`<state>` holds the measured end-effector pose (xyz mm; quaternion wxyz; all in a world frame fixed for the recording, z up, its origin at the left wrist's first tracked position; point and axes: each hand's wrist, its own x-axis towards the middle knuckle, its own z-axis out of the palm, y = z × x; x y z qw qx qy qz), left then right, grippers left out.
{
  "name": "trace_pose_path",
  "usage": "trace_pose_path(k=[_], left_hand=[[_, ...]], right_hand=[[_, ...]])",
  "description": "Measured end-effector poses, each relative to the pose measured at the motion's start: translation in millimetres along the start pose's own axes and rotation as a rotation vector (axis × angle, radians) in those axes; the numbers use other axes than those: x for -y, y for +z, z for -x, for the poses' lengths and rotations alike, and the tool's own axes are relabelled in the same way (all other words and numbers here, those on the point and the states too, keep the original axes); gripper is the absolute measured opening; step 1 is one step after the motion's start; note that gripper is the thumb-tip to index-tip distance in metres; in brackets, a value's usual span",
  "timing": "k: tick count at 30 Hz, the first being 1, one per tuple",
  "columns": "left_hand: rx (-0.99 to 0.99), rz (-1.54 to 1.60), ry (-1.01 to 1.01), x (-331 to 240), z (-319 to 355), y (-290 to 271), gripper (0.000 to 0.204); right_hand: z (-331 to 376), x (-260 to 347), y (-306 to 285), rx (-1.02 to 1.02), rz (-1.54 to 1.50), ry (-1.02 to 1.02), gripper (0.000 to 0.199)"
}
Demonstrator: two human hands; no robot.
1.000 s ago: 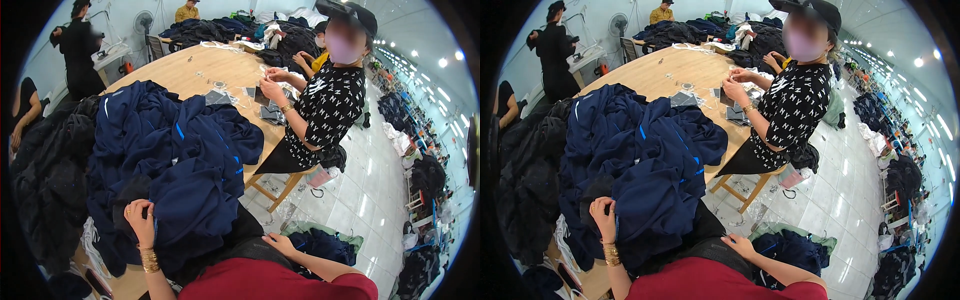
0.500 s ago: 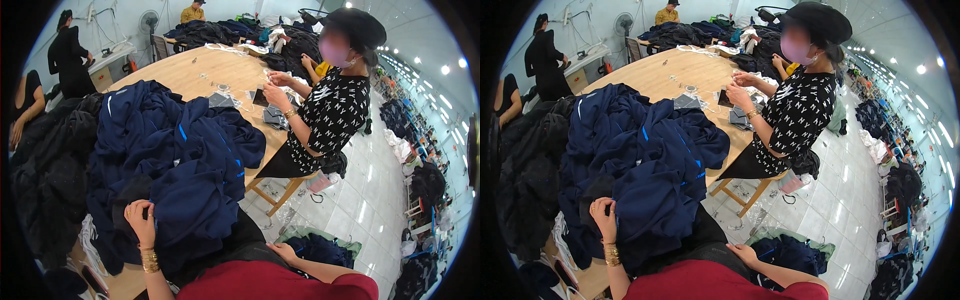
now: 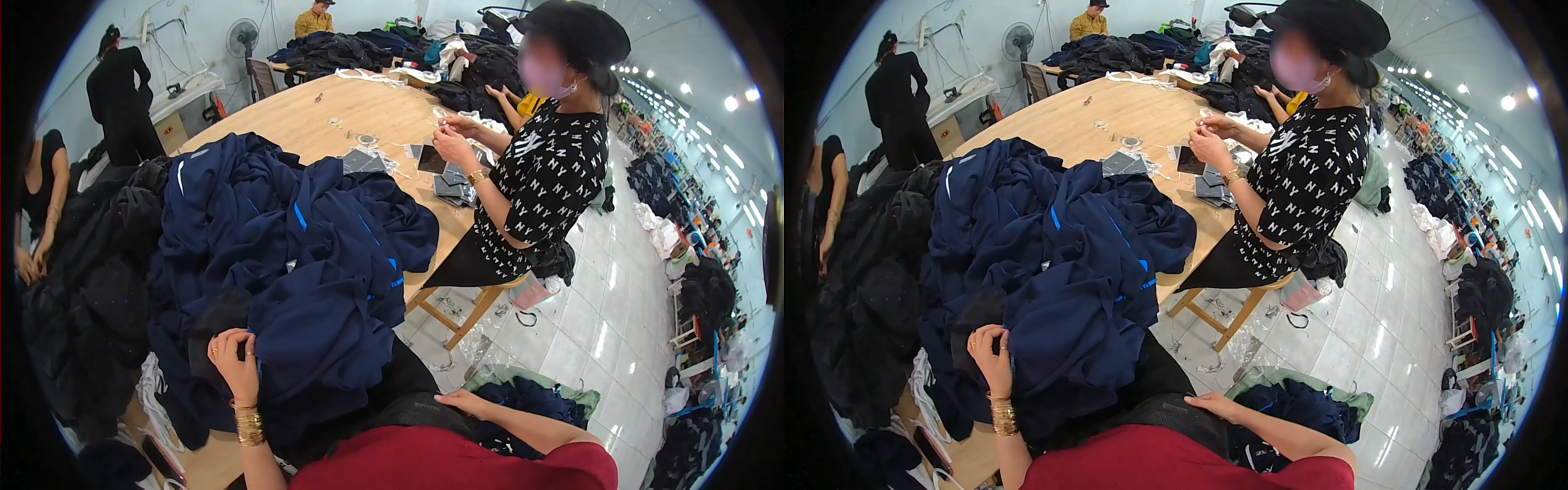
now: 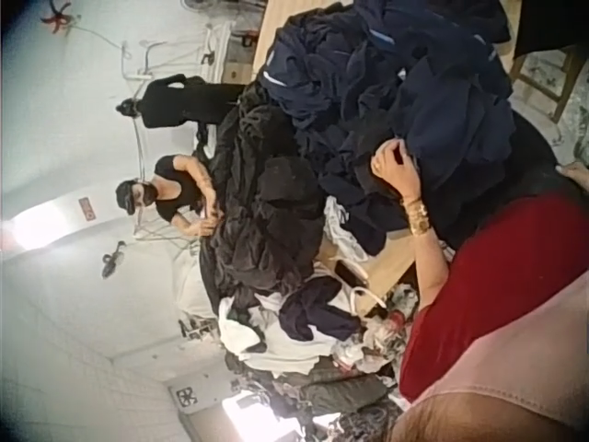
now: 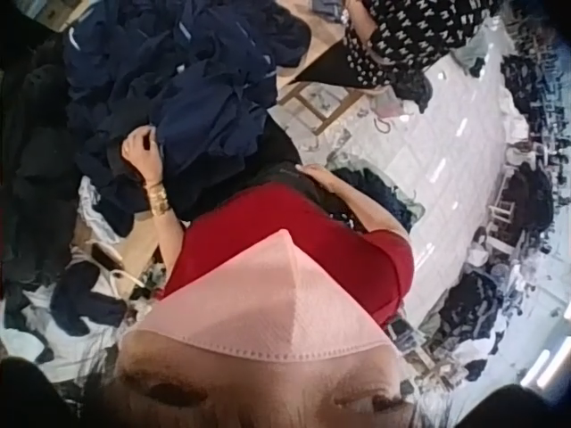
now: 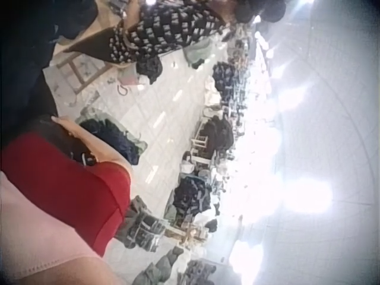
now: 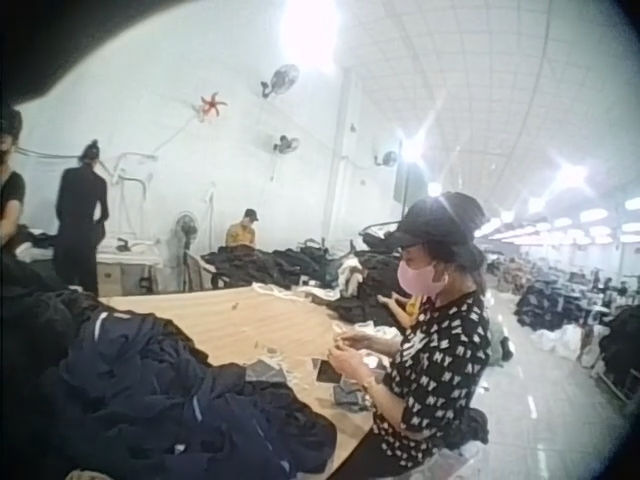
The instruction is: Trim loose threads from finished blue garments using thread nippers in a factory environment.
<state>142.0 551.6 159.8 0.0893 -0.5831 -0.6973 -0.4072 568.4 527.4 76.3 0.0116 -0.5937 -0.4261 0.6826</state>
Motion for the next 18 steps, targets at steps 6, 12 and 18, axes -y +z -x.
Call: trace_pose_path(k=[6, 12, 18], left_hand=[[0.007, 0.005, -0.007, -4, -1, -1, 0.007], [0.017, 0.003, -0.015, -5, -1, -1, 0.007], [0.012, -0.01, -0.014, -2, -1, 0, 0.007]], right_hand=[[-14, 4, -20, 0.235, -0.019, 0.141, 0.055], [-26, 24, -13, 0.293, 0.065, 0.123, 0.066], [-31, 17, -13, 0.221, 0.066, 0.125, 0.069]])
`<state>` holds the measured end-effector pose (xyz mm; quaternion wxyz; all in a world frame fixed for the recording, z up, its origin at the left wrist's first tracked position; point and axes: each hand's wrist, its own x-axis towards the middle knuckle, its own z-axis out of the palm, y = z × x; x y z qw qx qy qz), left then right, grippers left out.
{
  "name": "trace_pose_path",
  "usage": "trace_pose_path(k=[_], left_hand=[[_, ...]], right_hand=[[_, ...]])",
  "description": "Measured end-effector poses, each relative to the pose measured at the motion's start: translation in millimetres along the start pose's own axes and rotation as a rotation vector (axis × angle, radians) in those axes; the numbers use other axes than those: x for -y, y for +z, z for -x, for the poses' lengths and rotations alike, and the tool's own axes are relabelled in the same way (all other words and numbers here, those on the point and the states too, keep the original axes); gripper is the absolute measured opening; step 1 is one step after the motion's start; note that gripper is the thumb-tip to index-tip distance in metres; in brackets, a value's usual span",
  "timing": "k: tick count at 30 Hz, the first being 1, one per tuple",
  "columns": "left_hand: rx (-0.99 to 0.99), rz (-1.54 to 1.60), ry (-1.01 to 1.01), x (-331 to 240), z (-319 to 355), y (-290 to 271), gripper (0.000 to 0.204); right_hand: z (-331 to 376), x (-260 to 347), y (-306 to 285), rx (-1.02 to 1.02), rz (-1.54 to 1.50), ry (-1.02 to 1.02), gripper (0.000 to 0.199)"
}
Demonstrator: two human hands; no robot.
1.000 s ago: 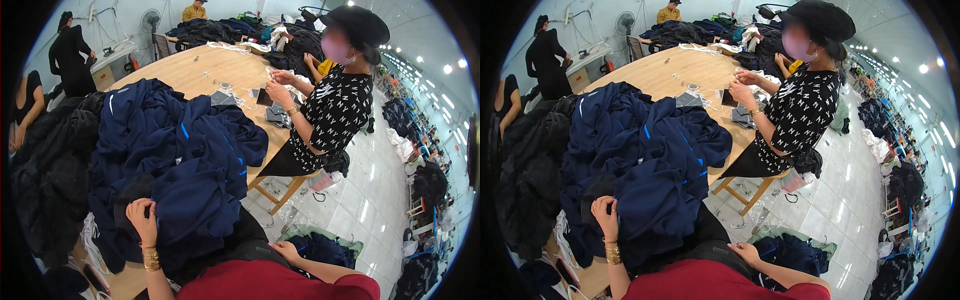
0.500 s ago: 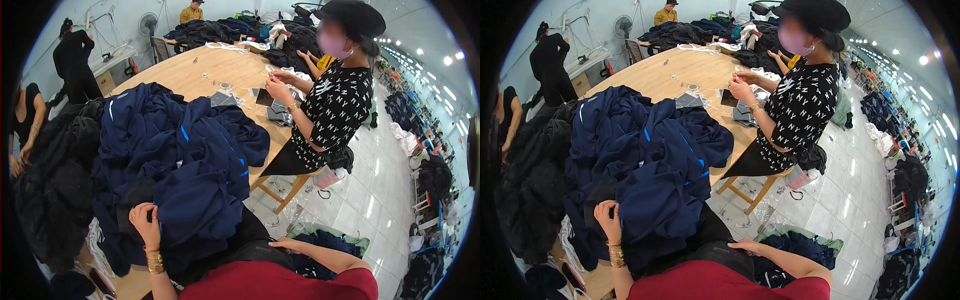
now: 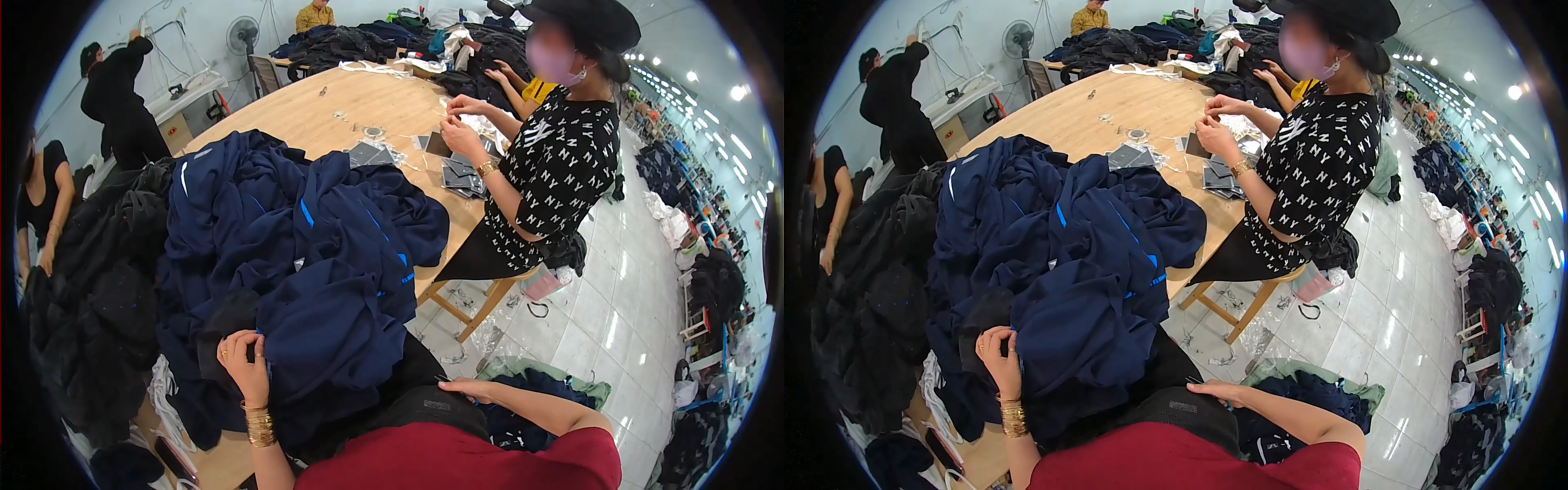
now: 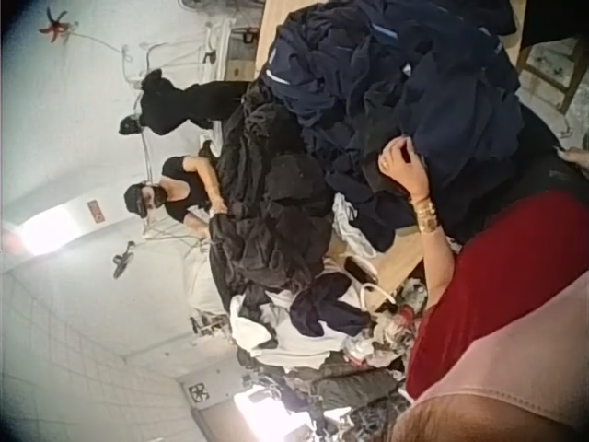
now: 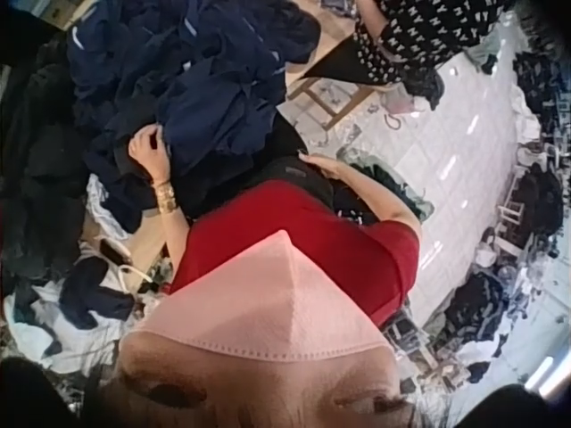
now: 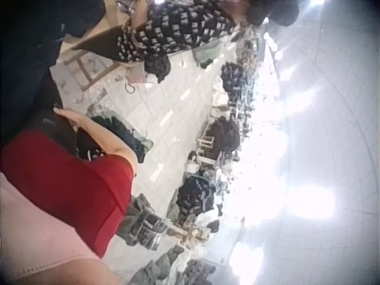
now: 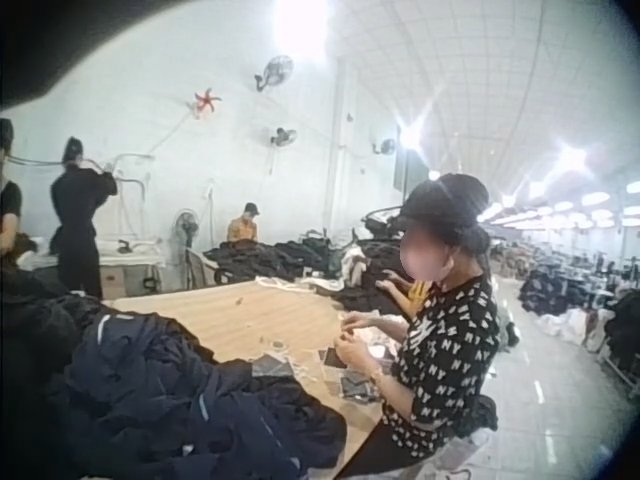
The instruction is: Trim loose threads from finished blue garments using thread nippers in a factory environment.
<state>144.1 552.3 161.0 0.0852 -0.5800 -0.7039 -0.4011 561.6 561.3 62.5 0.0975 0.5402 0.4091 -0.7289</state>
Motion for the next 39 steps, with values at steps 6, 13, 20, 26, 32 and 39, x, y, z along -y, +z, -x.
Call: trace_pose_path(k=[6, 13, 20, 26, 32, 39], left_hand=[[-0.104, 0.023, -0.043, -27, -6, -14, 0.011], [0.92, 0.938, -0.134, -141, 42, 27, 0.053], [1.814, 0.73, -0.223, -157, 88, 96, 0.077], [1.87, 1.063, 0.669, -152, 68, 93, 0.057], [1.498, 0.448, 1.016, -153, 61, 83, 0.055], [1.091, 0.498, 1.241, -160, 105, 103, 0.051]], right_hand=[[15, -15, 10, 0.104, -0.428, 0.092, 0.064], [19, -22, -3, 0.163, -0.516, -0.081, 0.061], [18, -37, 5, 0.125, -0.738, -0.111, 0.055], [7, -56, 10, -0.056, -0.581, -0.118, 0.05], [1, -48, 8, -0.093, -0.583, -0.128, 0.051], [-4, -46, 10, -0.119, -0.645, -0.065, 0.039]])
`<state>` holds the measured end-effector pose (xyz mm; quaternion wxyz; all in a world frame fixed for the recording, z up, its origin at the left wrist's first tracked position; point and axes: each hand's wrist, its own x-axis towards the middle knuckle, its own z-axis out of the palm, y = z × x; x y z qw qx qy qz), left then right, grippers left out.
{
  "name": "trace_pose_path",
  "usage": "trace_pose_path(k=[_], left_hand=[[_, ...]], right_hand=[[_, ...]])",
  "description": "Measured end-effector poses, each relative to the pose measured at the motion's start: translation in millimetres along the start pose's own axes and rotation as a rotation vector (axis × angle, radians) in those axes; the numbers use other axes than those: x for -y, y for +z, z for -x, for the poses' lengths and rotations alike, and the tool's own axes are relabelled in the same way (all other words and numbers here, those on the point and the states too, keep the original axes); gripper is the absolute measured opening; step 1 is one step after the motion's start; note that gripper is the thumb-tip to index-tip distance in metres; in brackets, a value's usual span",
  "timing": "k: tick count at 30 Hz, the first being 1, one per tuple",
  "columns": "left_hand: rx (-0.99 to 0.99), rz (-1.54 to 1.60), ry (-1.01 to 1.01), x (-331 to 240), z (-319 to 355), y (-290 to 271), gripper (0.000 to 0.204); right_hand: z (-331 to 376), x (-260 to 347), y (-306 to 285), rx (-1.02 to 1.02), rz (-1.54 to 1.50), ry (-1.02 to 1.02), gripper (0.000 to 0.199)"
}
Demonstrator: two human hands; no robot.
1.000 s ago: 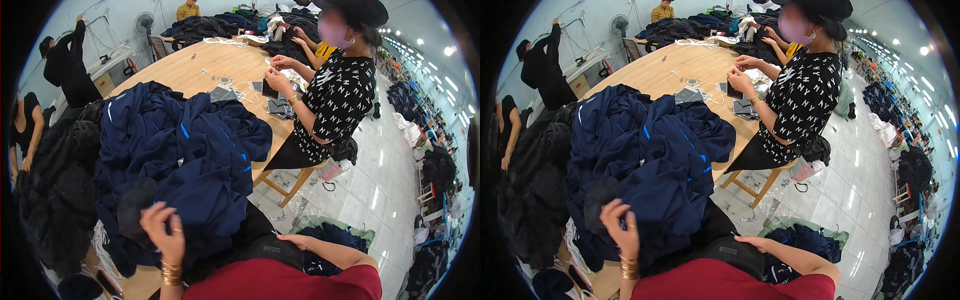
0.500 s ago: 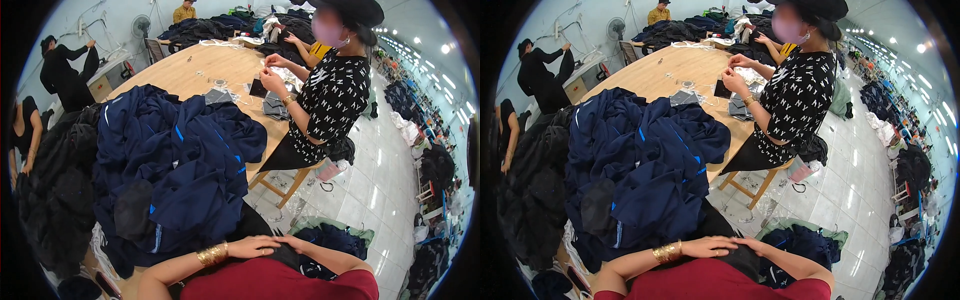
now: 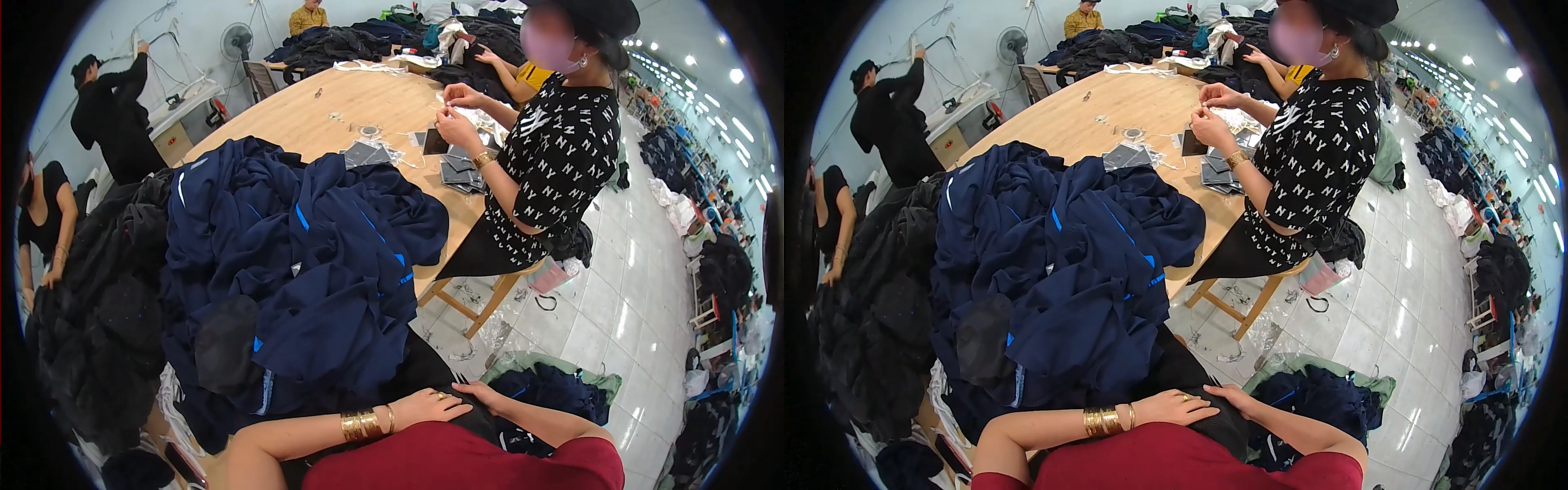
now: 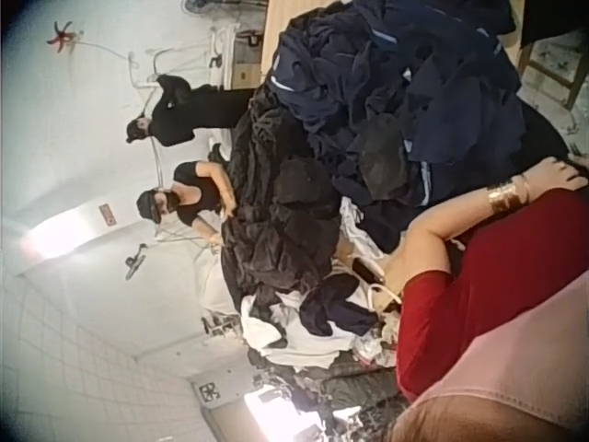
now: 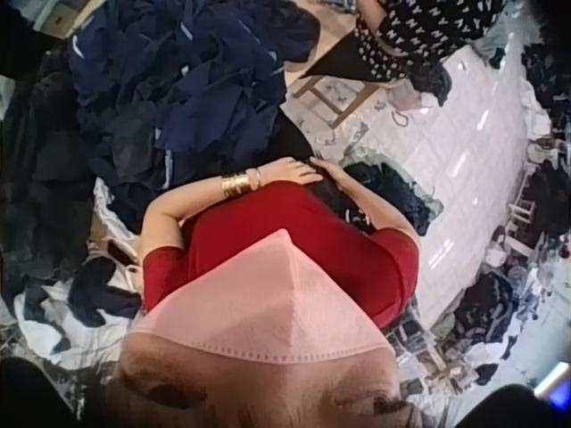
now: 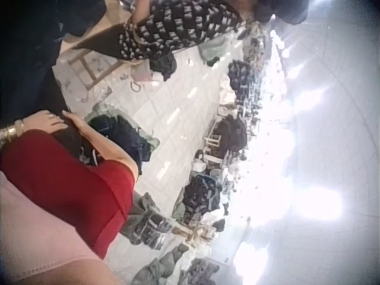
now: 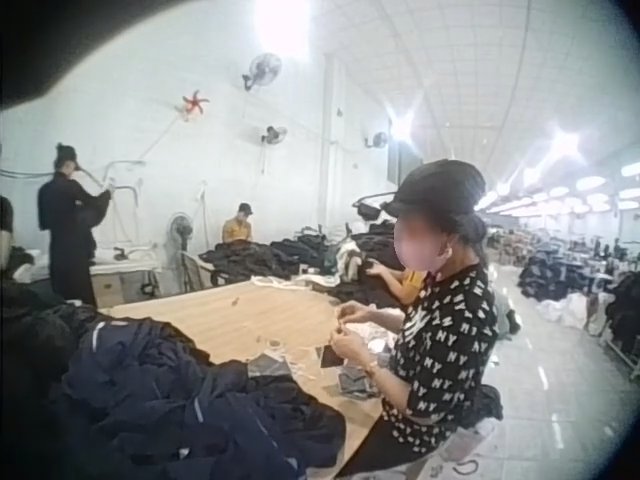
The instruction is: Trim loose threads from finished blue garments using thread nippers in a factory environment.
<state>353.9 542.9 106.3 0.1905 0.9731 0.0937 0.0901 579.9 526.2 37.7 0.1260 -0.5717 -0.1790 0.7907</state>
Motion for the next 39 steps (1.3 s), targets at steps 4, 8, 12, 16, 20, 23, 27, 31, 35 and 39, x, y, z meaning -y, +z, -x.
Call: trace_pose_path(k=[4, 8, 12, 16, 20, 23, 27, 31, 35, 39], left_hand=[[-0.061, -0.066, -0.027, 1, 0, 14, 0.05], [-0.093, -0.075, -0.04, -3, -4, 14, 0.043], [-0.037, -0.04, -0.053, -5, -5, 5, 0.039], [-0.113, -0.056, -0.047, -3, -2, 18, 0.038], [-0.102, -0.052, -0.053, -3, -3, 19, 0.037], [-0.095, -0.044, -0.049, -2, -3, 20, 0.037], [-0.082, -0.056, -0.048, 0, -1, 25, 0.038], [-0.064, -0.008, -0.065, -1, -2, 16, 0.039], [-0.053, -0.012, -0.057, -2, -2, 21, 0.041], [-0.076, 0.024, -0.062, -1, 2, 16, 0.042]], right_hand=[[7, 6, 9, 0.024, -0.015, -0.017, 0.047], [2, 1, 6, 0.01, 0.004, -0.031, 0.046], [2, 4, 7, 0.027, 0.013, -0.001, 0.039], [1, 3, 7, 0.039, 0.003, -0.009, 0.039], [4, 5, 9, 0.026, 0.033, -0.008, 0.039], [3, 4, 8, 0.031, 0.021, -0.011, 0.04], [5, 8, 13, 0.029, 0.009, -0.025, 0.041], [6, 9, 10, 0.033, 0.035, -0.015, 0.045], [0, 3, 9, -0.011, 0.03, -0.012, 0.045], [-2, 8, 12, -0.042, 0.069, -0.037, 0.047]])
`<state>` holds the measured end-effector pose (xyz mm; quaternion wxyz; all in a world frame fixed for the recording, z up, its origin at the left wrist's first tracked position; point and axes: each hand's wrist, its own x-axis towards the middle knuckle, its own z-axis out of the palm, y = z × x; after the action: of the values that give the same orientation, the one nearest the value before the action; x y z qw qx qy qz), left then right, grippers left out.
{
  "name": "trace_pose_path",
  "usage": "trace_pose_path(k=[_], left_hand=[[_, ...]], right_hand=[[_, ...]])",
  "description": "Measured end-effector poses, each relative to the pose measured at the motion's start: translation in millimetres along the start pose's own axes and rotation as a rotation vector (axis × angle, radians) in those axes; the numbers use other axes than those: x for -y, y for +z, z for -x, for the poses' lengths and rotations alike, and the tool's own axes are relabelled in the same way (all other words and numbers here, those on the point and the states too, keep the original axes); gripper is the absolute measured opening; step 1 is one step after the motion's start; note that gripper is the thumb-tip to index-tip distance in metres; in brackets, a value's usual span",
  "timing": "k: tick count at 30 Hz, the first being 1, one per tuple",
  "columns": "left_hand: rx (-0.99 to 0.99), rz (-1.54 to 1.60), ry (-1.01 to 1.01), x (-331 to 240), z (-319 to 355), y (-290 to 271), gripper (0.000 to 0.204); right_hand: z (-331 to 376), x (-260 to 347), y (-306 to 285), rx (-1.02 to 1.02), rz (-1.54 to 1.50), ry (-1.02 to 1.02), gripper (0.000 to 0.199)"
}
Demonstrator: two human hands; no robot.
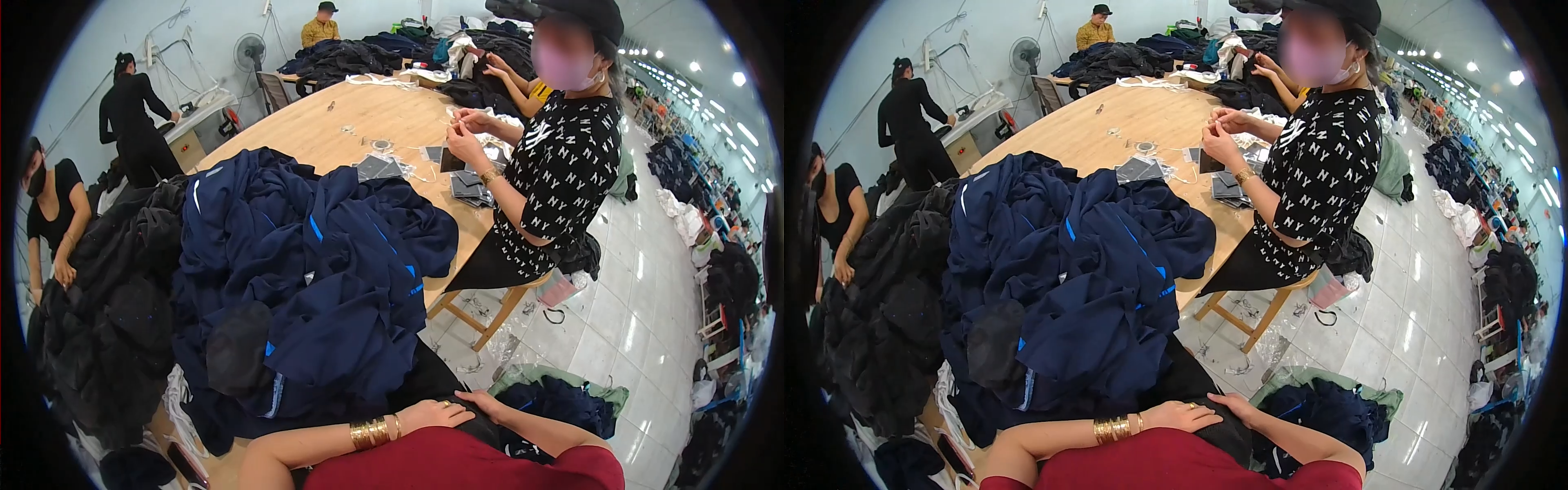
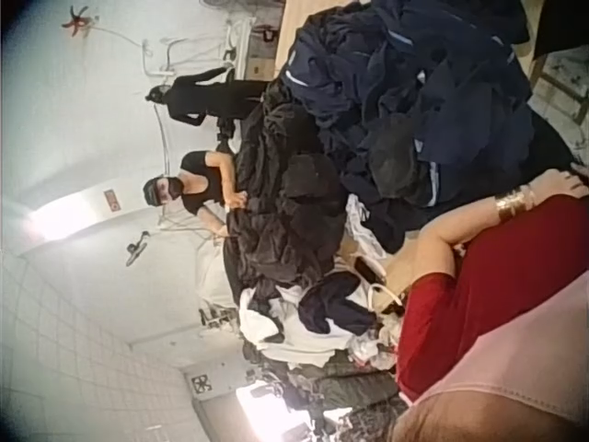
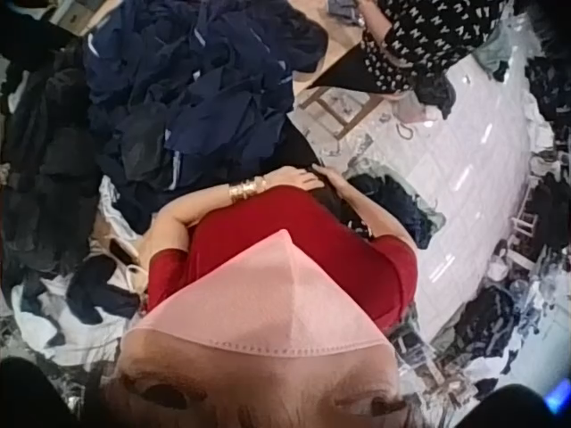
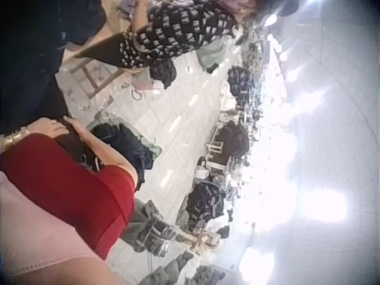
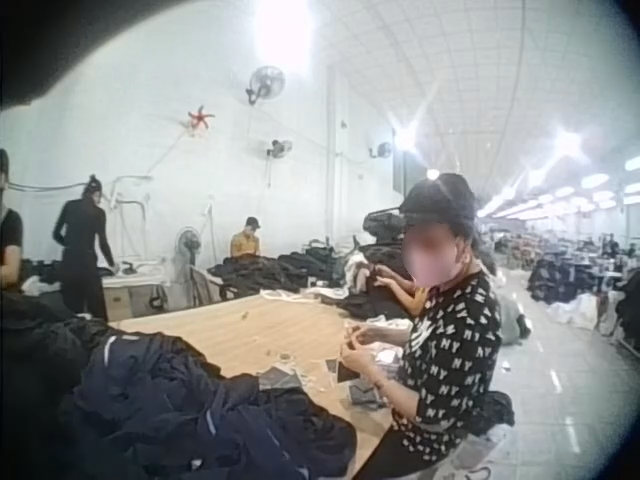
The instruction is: Trim loose threads from finished blue garments using thread nippers in a factory environment.
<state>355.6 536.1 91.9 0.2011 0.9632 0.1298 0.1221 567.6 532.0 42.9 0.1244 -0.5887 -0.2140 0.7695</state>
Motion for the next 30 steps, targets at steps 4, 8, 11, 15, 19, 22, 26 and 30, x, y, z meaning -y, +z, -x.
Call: trace_pose_path(k=[4, 8, 11, 15, 19, 22, 26, 30], left_hand=[[0.095, 0.156, -0.043, 4, 0, -17, 0.046], [0.1, 0.296, -0.031, 10, 1, -35, 0.052], [0.066, 0.361, 0.011, 11, 3, -37, 0.055], [0.117, 0.402, -0.04, 2, -3, -47, 0.047], [0.12, 0.447, 0.032, -7, -14, -59, 0.043], [0.096, 0.436, -0.001, -4, -6, -58, 0.046], [0.064, 0.444, -0.05, 0, 6, -58, 0.049], [0.078, 0.582, -0.192, 4, 19, -76, 0.046]], right_hand=[[-5, -6, -3, -0.018, 0.012, -0.014, 0.047], [1, -3, 1, -0.04, 0.021, -0.017, 0.047], [7, 4, 4, 0.0, 0.026, -0.015, 0.045], [26, 17, 0, 0.011, 0.159, -0.056, 0.046], [33, 7, -34, 0.071, 0.269, 0.129, 0.039], [30, 2, -25, 0.101, 0.234, 0.04, 0.037], [37, 9, -3, 0.032, 0.241, -0.01, 0.027], [15, -11, -5, 0.011, 0.035, -0.095, 0.026]])
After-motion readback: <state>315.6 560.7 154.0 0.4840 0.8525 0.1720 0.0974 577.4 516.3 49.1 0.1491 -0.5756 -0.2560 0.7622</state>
